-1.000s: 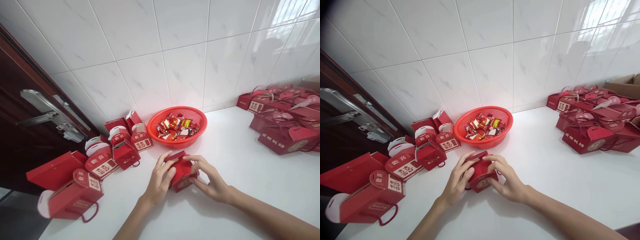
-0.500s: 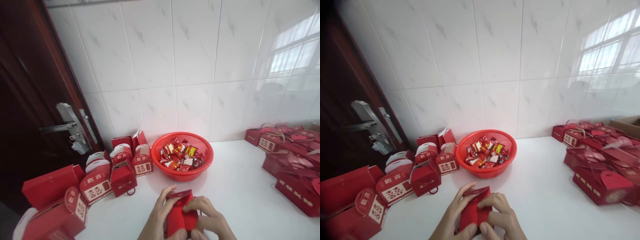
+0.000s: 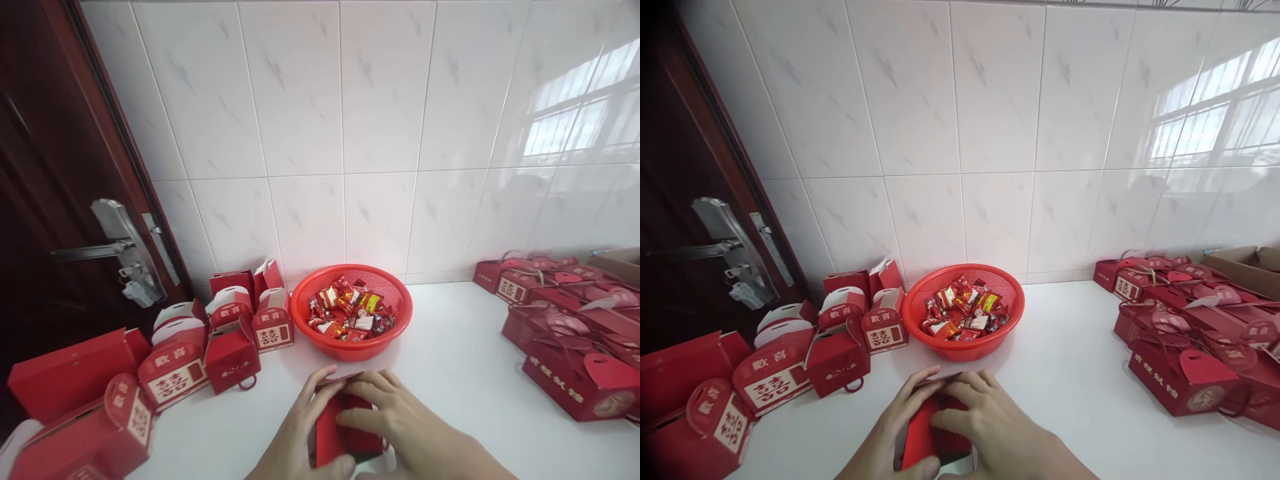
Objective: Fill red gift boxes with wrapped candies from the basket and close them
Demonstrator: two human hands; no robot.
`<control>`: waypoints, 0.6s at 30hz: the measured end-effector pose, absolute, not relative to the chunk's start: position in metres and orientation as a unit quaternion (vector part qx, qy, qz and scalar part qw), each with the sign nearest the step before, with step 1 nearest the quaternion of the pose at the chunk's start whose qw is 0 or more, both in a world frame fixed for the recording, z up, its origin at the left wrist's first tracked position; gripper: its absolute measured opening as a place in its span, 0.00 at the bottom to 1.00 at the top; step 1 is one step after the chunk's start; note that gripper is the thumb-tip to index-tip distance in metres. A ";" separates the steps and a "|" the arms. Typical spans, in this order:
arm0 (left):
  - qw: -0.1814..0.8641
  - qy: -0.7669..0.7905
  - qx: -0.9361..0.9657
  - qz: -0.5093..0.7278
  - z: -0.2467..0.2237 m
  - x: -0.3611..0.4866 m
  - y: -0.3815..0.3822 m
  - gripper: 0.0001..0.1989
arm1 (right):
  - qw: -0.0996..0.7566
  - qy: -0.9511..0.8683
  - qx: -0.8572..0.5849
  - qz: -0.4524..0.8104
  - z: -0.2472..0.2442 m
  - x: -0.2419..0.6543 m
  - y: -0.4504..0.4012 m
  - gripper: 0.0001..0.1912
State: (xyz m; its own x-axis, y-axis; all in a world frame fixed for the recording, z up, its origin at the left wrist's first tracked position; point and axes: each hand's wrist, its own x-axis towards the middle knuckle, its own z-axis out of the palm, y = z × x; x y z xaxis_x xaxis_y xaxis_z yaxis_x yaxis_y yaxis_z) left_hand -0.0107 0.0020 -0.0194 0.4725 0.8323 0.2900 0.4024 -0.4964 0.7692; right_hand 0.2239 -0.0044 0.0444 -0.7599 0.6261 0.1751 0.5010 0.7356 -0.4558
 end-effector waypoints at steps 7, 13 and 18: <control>0.320 0.400 0.787 0.342 -0.007 -0.007 0.002 0.37 | 0.094 -0.941 -0.297 0.132 0.064 0.210 -0.001 0.14; 0.304 0.395 0.807 0.317 0.009 -0.003 -0.001 0.32 | 0.078 -0.963 -0.248 0.071 0.073 0.198 -0.006 0.07; 0.304 0.399 0.810 0.303 0.007 -0.005 0.000 0.32 | 0.097 -0.959 -0.257 0.076 0.073 0.197 -0.009 0.06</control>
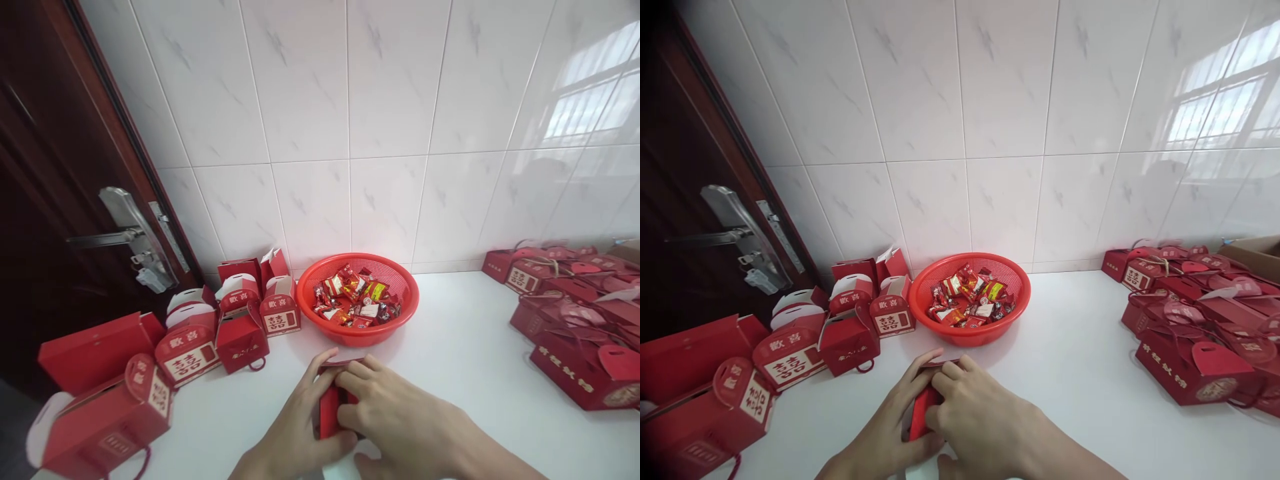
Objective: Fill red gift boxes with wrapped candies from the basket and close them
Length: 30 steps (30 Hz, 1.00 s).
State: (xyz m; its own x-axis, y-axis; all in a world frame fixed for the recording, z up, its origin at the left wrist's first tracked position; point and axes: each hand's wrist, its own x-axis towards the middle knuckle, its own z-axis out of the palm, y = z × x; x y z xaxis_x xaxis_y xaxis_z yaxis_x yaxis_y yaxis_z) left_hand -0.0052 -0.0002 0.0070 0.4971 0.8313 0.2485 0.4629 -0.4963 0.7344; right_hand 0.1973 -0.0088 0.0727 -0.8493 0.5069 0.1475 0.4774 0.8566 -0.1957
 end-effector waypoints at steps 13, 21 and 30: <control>0.290 0.408 0.804 0.320 -0.001 -0.014 0.002 0.35 | 0.124 -0.935 -0.330 0.043 0.086 0.216 -0.008 0.04; 0.271 0.414 0.791 0.358 -0.003 -0.014 0.000 0.33 | 0.129 -0.932 -0.336 0.046 0.083 0.221 -0.005 0.09; 0.248 0.373 0.791 0.416 0.002 -0.021 0.000 0.31 | 0.079 -0.926 -0.364 0.060 0.086 0.219 -0.003 0.14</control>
State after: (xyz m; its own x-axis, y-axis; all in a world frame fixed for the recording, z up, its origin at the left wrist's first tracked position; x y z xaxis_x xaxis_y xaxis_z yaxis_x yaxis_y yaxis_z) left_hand -0.0206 -0.0002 0.0015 0.3758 0.7968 0.4732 0.3845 -0.5987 0.7027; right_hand 0.2188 -0.0035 0.0858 -0.7222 0.6840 0.1029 0.6652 0.7276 -0.1678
